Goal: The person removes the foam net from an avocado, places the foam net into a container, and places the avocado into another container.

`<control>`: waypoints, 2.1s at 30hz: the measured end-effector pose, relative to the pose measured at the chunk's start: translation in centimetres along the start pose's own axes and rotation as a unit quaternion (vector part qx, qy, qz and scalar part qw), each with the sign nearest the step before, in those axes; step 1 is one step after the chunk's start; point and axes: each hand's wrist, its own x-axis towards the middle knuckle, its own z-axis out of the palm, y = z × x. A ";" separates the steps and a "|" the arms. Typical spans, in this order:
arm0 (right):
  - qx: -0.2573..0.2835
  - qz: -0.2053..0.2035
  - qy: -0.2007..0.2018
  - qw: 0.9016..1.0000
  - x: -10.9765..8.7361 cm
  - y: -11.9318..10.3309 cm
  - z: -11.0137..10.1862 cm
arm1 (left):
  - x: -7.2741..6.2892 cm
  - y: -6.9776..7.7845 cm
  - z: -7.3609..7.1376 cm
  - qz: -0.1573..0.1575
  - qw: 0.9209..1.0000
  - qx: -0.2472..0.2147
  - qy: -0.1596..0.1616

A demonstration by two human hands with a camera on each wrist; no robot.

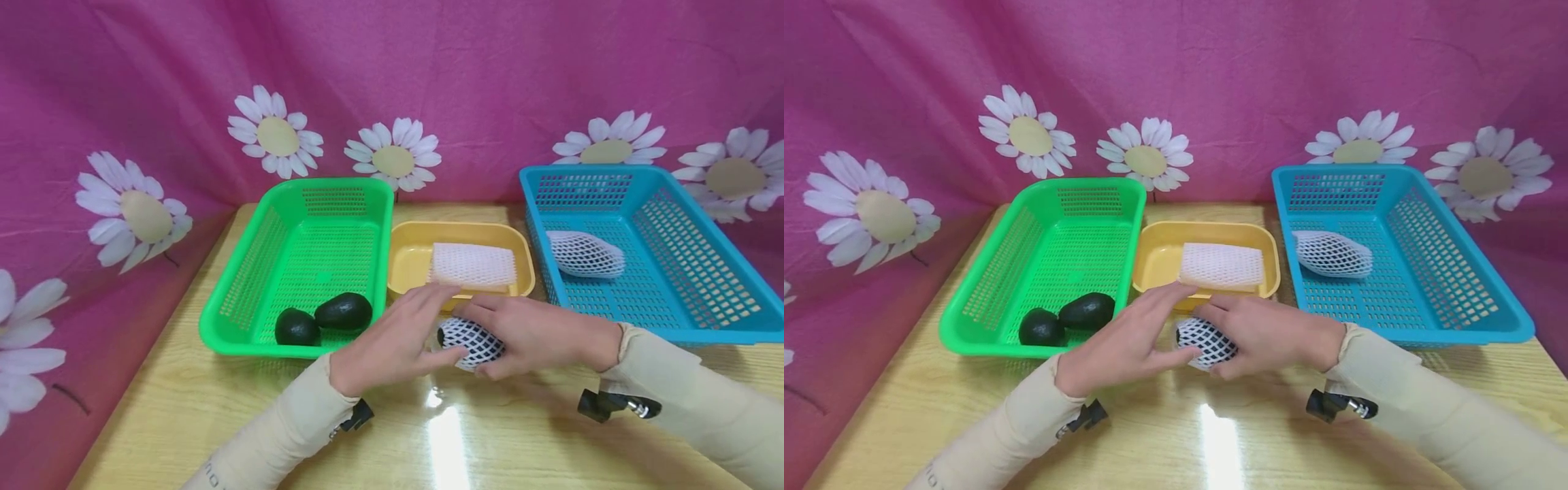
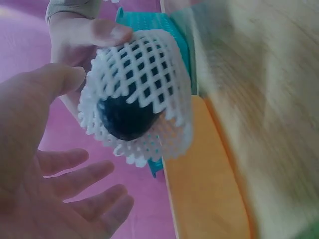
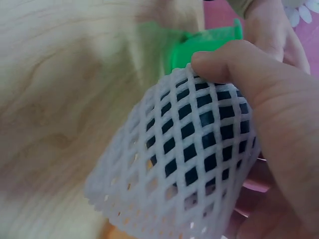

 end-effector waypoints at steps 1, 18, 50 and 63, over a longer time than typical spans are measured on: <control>0.000 -0.005 -0.001 1.000 0.1 0.0 0.3 | 0.0 0.0 0.1 0.000 1.000 -0.001 -0.005; -0.010 -0.010 -0.020 1.000 0.6 0.4 3.3 | -0.3 -0.1 1.2 -0.027 0.999 0.009 -0.046; -0.055 0.036 0.102 0.993 -3.3 0.4 0.6 | -1.6 0.3 1.2 0.002 0.999 0.039 0.005; -0.033 0.034 0.108 0.993 -2.7 0.2 3.7 | -2.3 -0.8 4.2 -0.015 1.000 0.011 -0.019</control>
